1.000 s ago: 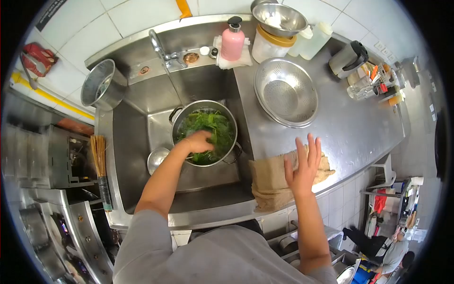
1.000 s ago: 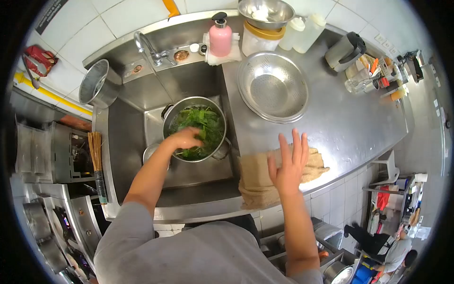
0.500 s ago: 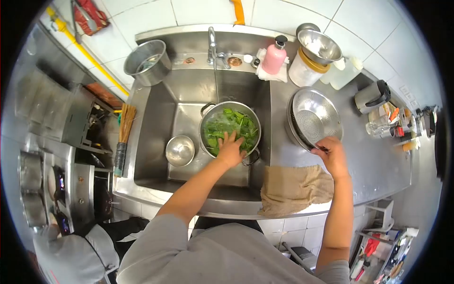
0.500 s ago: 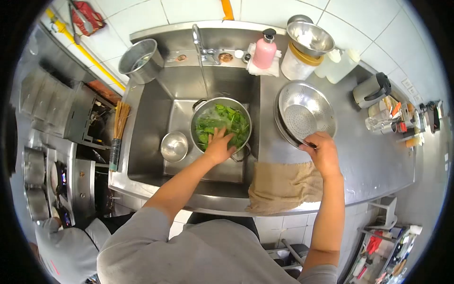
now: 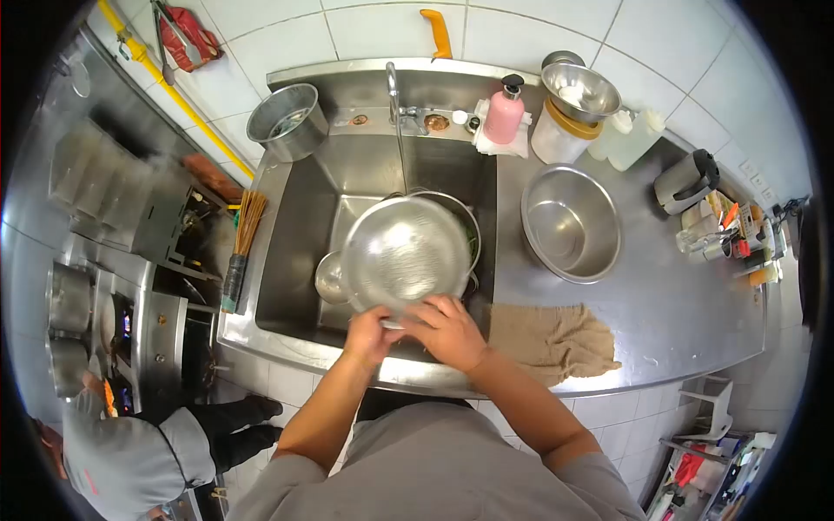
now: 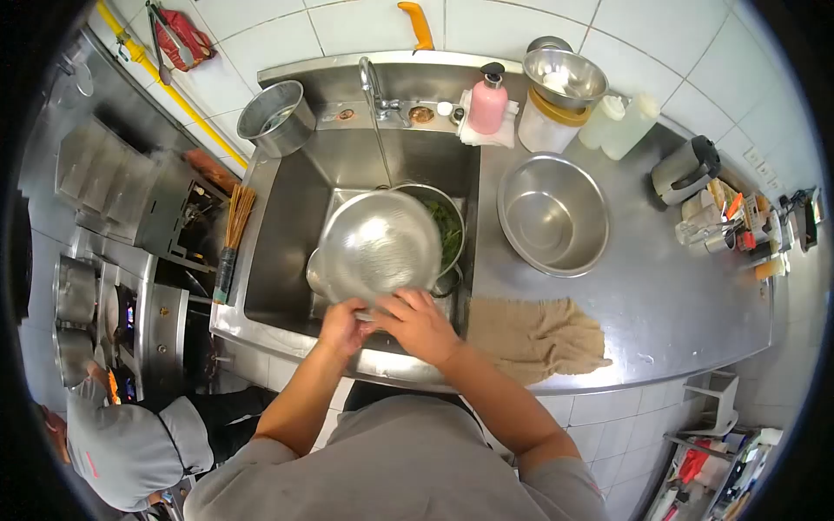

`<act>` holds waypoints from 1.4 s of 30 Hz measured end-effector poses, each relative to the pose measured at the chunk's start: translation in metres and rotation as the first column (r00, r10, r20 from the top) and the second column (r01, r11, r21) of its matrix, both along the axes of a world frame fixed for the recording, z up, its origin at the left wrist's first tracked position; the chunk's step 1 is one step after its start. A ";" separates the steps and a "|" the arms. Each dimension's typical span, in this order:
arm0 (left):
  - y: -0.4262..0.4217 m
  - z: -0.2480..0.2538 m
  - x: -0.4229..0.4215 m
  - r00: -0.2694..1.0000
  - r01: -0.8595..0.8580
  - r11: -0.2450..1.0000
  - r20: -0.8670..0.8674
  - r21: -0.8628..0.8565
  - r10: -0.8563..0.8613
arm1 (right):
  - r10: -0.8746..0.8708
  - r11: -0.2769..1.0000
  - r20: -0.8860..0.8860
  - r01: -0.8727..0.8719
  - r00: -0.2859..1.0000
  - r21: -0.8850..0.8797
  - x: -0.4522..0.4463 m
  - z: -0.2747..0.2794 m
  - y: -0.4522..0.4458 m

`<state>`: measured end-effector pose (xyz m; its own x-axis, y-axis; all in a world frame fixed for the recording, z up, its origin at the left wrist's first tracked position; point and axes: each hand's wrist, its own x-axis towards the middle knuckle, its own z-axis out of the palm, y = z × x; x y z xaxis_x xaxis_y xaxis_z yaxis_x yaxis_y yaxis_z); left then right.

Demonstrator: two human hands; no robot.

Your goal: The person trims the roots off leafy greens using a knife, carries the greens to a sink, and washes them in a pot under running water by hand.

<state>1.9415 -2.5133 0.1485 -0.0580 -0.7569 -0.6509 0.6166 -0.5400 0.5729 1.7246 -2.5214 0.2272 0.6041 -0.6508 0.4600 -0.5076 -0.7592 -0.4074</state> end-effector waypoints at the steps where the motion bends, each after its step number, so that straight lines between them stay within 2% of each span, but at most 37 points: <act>1: -0.005 0.001 0.013 0.987 -0.078 0.996 0.147 0.043 0.071 | -0.057 0.998 0.116 0.060 0.992 -0.027 0.008 -0.012 0.001; 2: -0.010 0.000 0.028 0.956 -0.224 0.975 0.195 -0.001 0.220 | -0.135 0.975 0.018 0.130 0.991 0.181 0.006 -0.037 0.006; 3: -0.016 0.006 0.044 0.900 -0.365 0.930 0.237 -0.046 0.365 | -0.135 0.974 0.007 0.131 0.991 0.185 0.006 -0.052 0.001; 4: -0.022 0.001 0.070 0.875 -0.341 0.936 0.335 -0.087 0.349 | -0.231 0.869 -0.332 0.347 0.915 0.353 0.008 -0.065 -0.003; 5: -0.027 -0.005 0.100 0.839 -0.313 0.942 0.431 -0.119 0.333 | -0.219 0.702 -0.647 0.578 0.731 0.415 0.009 -0.080 -0.006; 6: -0.033 -0.016 0.131 0.848 -0.263 0.958 0.447 -0.115 0.286 | -0.200 0.698 -0.662 0.579 0.723 0.422 0.009 -0.101 -0.010; 8: -0.058 -0.030 0.161 0.859 -0.219 0.971 0.452 -0.100 0.240 | -0.147 0.751 -0.900 0.639 0.411 0.169 0.010 -0.146 -0.029; 9: -0.071 -0.029 0.169 0.853 -0.200 0.974 0.471 -0.103 0.225 | -0.136 0.752 -0.907 0.638 0.399 0.167 0.011 -0.159 -0.044; 11: -0.101 -0.039 0.179 0.853 -0.188 0.977 0.477 -0.096 0.211 | -0.049 0.704 -0.857 0.626 0.513 0.335 0.014 -0.175 -0.075; 12: -0.116 -0.046 0.180 0.851 -0.136 0.983 0.494 -0.121 0.179 | -0.082 0.754 -0.855 0.592 0.512 0.283 0.015 -0.161 -0.076; 13: -0.131 -0.053 0.178 0.847 -0.081 0.986 0.512 -0.144 0.144 | -0.072 0.753 -0.863 0.594 0.500 0.282 0.013 -0.163 -0.082; 15: -0.166 -0.047 0.164 0.810 -0.021 0.991 0.579 -0.134 0.096 | 0.120 0.706 -0.838 0.548 0.532 0.448 0.008 -0.173 -0.090; 17: -0.207 -0.071 0.152 0.828 -0.148 0.964 0.505 -0.220 0.243 | 0.054 0.722 -0.857 0.572 0.513 0.388 0.016 -0.198 -0.074; 18: -0.226 -0.079 0.152 0.835 -0.156 0.963 0.491 -0.219 0.247 | -0.007 0.733 -0.862 0.589 0.506 0.340 0.021 -0.204 -0.069; 20: -0.254 -0.095 0.151 0.749 -0.070 0.965 0.626 -0.254 0.219 | 0.038 0.707 -0.855 0.591 0.517 0.388 0.038 -0.153 -0.065; 21: -0.258 -0.105 0.150 0.758 -0.069 0.965 0.616 -0.251 0.214 | 0.075 0.676 -0.837 0.589 0.543 0.443 0.044 -0.133 -0.064; 22: -0.264 -0.120 0.148 0.724 0.028 0.980 0.680 -0.195 0.114 | 0.012 0.776 -0.817 0.510 0.576 0.371 0.040 -0.130 -0.055; 23: -0.269 -0.136 0.146 0.677 0.123 0.984 0.736 -0.131 0.013 | 0.008 0.773 -0.824 0.519 0.567 0.365 0.036 -0.129 -0.049; 24: -0.278 -0.214 0.146 0.555 0.188 0.949 0.825 -0.251 0.108 | 0.018 0.752 -0.815 0.530 0.580 0.393 0.039 -0.111 -0.046; 25: -0.276 -0.227 0.140 0.564 0.189 0.949 0.819 -0.252 0.105 | 0.028 0.730 -0.805 0.537 0.593 0.422 0.042 -0.095 -0.047; 27: -0.254 -0.247 0.133 0.445 0.275 0.942 0.894 -0.191 0.052 | 0.096 0.716 -0.834 0.545 0.543 0.437 0.051 -0.077 -0.054; 28: -0.252 -0.263 0.129 0.444 0.282 0.942 0.895 -0.184 0.042 | 0.162 0.701 -0.852 0.550 0.498 0.455 0.057 -0.071 -0.059; 29: -0.250 -0.280 0.125 0.435 0.272 0.959 0.899 -0.075 -0.053 | 0.226 0.687 -0.862 0.553 0.454 0.471 0.064 -0.067 -0.063; 30: -0.247 -0.292 0.124 0.427 0.259 0.965 0.892 0.034 -0.146 | 0.227 0.683 -0.860 0.554 0.458 0.476 0.072 -0.062 -0.066; 31: -0.248 -0.295 0.125 0.426 0.259 0.965 0.892 0.038 -0.149 | 0.216 0.695 -0.866 0.552 0.452 0.461 0.079 -0.057 -0.071; 33: -0.254 -0.301 0.124 0.356 0.236 0.957 0.901 0.171 -0.248 | 0.216 0.710 -0.873 0.544 0.438 0.448 0.085 -0.060 -0.080; 36: -0.265 -0.311 0.123 0.386 0.152 0.979 0.904 0.133 -0.183 | 0.230 0.732 -0.869 0.511 0.438 0.451 0.087 -0.064 -0.087; 39: -0.279 -0.291 0.130 0.431 0.188 0.960 0.861 0.208 -0.271 | 0.247 0.741 -0.881 0.507 0.403 0.440 0.102 -0.052 -0.103; 40: -0.283 -0.298 0.134 0.430 0.188 0.958 0.859 0.214 -0.277 | 0.258 0.731 -0.879 0.514 0.402 0.449 0.105 -0.049 -0.111; 42: -0.288 -0.308 0.146 0.344 0.190 0.937 0.874 0.293 -0.343 | 0.274 0.701 -0.871 0.536 0.408 0.471 0.115 -0.043 -0.124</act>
<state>2.0871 -2.8017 -0.1593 0.4343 -0.7319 -0.5251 -0.4174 -0.6801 0.6027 1.8400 -2.6458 0.1844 0.2382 -0.5937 -0.7686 -0.9151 -0.4024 0.0272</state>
